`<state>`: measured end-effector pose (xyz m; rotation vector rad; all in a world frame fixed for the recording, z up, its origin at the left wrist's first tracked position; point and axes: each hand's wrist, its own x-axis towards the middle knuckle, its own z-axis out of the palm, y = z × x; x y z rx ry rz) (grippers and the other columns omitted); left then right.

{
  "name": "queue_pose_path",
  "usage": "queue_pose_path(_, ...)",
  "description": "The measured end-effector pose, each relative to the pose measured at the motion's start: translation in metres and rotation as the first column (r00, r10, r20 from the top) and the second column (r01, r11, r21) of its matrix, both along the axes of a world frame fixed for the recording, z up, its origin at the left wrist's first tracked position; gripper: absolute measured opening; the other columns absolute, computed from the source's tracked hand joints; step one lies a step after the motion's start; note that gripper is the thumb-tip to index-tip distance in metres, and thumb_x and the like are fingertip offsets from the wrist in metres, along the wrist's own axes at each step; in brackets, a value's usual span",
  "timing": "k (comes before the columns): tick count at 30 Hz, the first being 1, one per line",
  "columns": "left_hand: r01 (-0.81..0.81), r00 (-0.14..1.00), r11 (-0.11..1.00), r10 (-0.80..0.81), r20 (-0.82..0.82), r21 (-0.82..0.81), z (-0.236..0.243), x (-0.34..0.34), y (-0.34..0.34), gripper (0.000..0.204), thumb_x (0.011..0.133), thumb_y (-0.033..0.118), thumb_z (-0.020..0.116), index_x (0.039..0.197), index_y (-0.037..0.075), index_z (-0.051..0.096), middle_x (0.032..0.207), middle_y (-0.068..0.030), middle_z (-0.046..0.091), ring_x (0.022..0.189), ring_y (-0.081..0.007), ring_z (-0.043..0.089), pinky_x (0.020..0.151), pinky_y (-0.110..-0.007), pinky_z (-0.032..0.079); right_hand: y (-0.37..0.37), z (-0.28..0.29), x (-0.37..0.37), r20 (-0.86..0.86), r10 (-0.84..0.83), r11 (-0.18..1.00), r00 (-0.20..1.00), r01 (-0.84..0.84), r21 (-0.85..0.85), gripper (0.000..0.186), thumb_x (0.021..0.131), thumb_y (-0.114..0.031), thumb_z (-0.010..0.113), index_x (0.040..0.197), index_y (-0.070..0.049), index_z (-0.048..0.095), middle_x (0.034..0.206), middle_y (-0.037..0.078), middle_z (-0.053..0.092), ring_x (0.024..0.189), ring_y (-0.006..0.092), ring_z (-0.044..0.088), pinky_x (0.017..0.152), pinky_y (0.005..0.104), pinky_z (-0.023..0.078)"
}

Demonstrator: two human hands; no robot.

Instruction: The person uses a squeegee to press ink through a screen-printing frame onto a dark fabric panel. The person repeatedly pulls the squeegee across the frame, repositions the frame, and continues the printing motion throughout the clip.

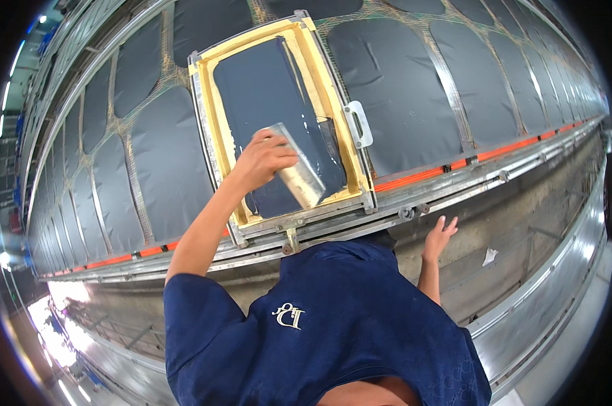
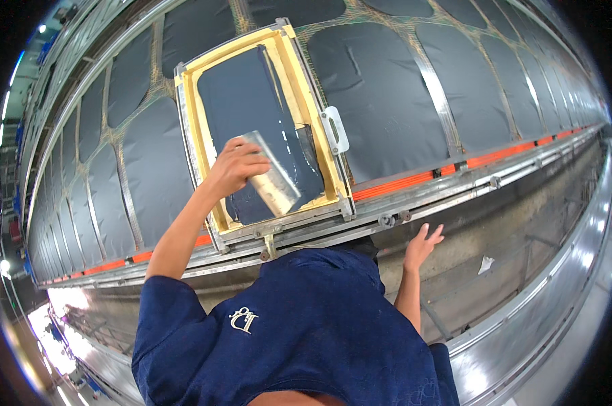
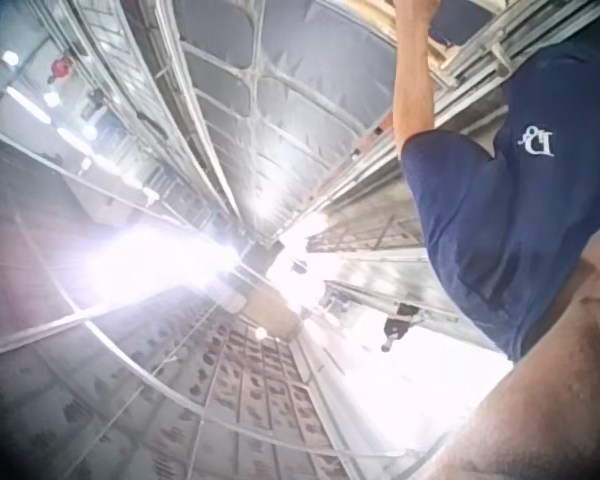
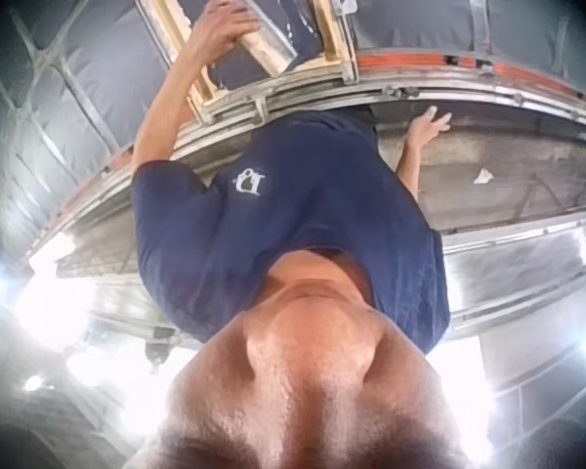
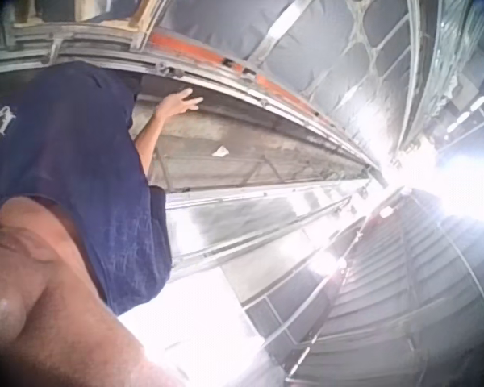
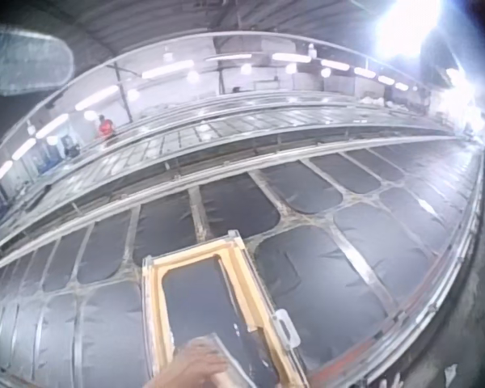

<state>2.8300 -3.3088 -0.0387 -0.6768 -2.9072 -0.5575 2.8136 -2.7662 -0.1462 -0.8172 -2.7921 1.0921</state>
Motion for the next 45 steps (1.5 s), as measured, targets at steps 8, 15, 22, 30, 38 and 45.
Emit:
queue_pose_path(8, 0.334, 0.942, 0.942, -0.335, 0.030, 0.013, -0.049, -0.082, 0.051, 0.040, 0.071, 0.000, 0.076, 0.105, 0.021, 0.076, 0.118, 0.0088, 0.074, 0.126, -0.0207, 0.057, 0.112, -0.042, 0.036, 0.023, 0.004, 0.126, 0.150, -0.144, 0.990, 0.978, 0.143, 0.016, 0.064, 0.108, -0.041, 0.047, 0.160, -0.005, 0.035, 0.168, 0.031, 0.020, 0.157, 0.0416, 0.019, 0.124, 0.0465, 0.022)
queue_pose_path(15, 0.339, 0.940, 0.940, -0.338, 0.052, -0.033, -0.038, -0.065, 0.036, 0.033, 0.069, 0.004, 0.080, 0.096, 0.023, 0.077, 0.113, 0.0112, 0.074, 0.131, -0.0235, 0.053, 0.114, -0.042, 0.035, 0.054, 0.001, 0.141, 0.100, -0.257, 0.961, 0.961, 0.265, -0.083, 0.062, 0.109, -0.039, 0.045, 0.158, -0.002, 0.037, 0.165, 0.028, 0.030, 0.158, 0.0403, 0.018, 0.124, 0.0445, 0.021)
queue_pose_path(22, 0.021, 0.963, 0.946, 0.068, 0.261, -0.322, -0.003, 0.007, 0.009, 0.029, 0.072, 0.004, 0.078, 0.094, 0.023, 0.078, 0.102, 0.0082, 0.075, 0.120, -0.0199, 0.061, 0.107, -0.042, 0.042, 0.031, 0.033, 0.033, -0.128, 0.080, 0.996, 0.989, -0.085, -0.034, 0.059, 0.110, -0.036, 0.047, 0.158, -0.004, 0.039, 0.167, 0.034, 0.017, 0.151, 0.0410, 0.035, 0.118, 0.0467, 0.034)
queue_pose_path(30, -0.703, 0.513, 0.627, 0.774, 0.371, -0.337, 0.022, 0.096, 0.036, 0.025, 0.083, 0.032, 0.074, 0.098, 0.012, 0.072, 0.087, -0.0153, 0.074, 0.087, -0.0396, 0.071, 0.077, -0.052, 0.055, 0.005, 0.007, -0.085, -0.347, 0.569, 0.822, 0.746, -0.503, 0.267, 0.047, 0.106, -0.023, 0.056, 0.150, -0.007, 0.053, 0.168, 0.025, 0.026, 0.153, 0.0406, 0.030, 0.122, 0.0496, 0.026)
queue_pose_path(38, -0.976, -0.058, -0.013, 0.978, 0.199, -0.219, -0.012, 0.115, 0.049, 0.030, 0.081, 0.031, 0.072, 0.095, 0.004, 0.072, 0.089, -0.0230, 0.074, 0.089, -0.0438, 0.071, 0.081, -0.054, 0.057, -0.004, -0.019, -0.107, -0.342, 0.738, 0.674, 0.582, -0.659, 0.333, 0.040, 0.104, -0.019, 0.057, 0.141, -0.007, 0.062, 0.164, 0.021, 0.038, 0.148, 0.0367, 0.040, 0.119, 0.0475, 0.030)
queue_pose_path(45, -0.936, -0.177, -0.123, 0.974, 0.139, -0.330, -0.020, 0.099, 0.055, 0.032, 0.082, 0.031, 0.070, 0.098, 0.003, 0.072, 0.095, -0.0238, 0.075, 0.093, -0.0466, 0.071, 0.084, -0.055, 0.056, -0.004, -0.015, -0.106, -0.345, 0.711, 0.702, 0.613, -0.650, 0.291, 0.038, 0.103, -0.019, 0.059, 0.138, -0.005, 0.063, 0.162, 0.020, 0.042, 0.145, 0.0352, 0.045, 0.117, 0.0464, 0.033)
